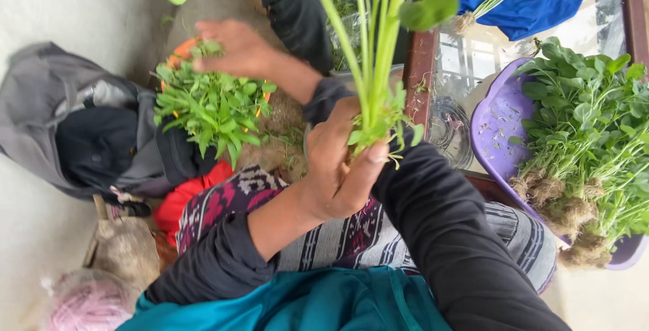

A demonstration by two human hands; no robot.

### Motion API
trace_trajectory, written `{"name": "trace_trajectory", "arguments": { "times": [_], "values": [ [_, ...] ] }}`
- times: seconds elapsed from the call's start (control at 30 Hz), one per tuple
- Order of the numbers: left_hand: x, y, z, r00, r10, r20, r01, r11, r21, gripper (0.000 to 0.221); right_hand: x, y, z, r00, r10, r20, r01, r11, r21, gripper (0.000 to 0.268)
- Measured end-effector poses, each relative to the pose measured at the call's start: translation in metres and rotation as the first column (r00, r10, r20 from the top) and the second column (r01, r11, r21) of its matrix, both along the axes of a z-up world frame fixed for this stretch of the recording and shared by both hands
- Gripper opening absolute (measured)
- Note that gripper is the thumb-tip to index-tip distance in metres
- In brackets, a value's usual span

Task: The person sits on the floor and trims the roots and lower leaves of green leafy vegetables by hand. They hold bunches of the vegetables, pull off unwanted parts, and place the cleaned stems into a purple tray.

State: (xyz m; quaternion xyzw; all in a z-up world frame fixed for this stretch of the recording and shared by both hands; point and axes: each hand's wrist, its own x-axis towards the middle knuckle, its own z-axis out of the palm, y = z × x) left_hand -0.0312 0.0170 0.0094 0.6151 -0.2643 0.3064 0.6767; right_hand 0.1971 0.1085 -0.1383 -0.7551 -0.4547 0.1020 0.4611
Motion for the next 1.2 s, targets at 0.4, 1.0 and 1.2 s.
{"name": "trace_trajectory", "arguments": {
  "times": [0.4,1.0,1.2],
  "values": [
    [-0.002,0.009,-0.002,0.999,0.026,-0.036,-0.025,0.999,0.037,0.032,-0.036,-0.162,0.132,0.984,-0.008,-0.178,0.090,0.884,0.459,0.030],
    [0.002,-0.020,-0.038,0.834,-0.375,-0.405,0.309,0.925,-0.222,0.039,-0.156,-0.305,0.200,0.968,-0.224,-0.116,0.246,0.943,0.225,0.018],
    [0.007,-0.013,-0.038,0.885,-0.249,-0.393,0.210,0.968,-0.141,0.047,-0.151,-0.300,0.208,0.974,-0.102,0.203,0.072,0.986,0.149,0.028]
  ]
}}
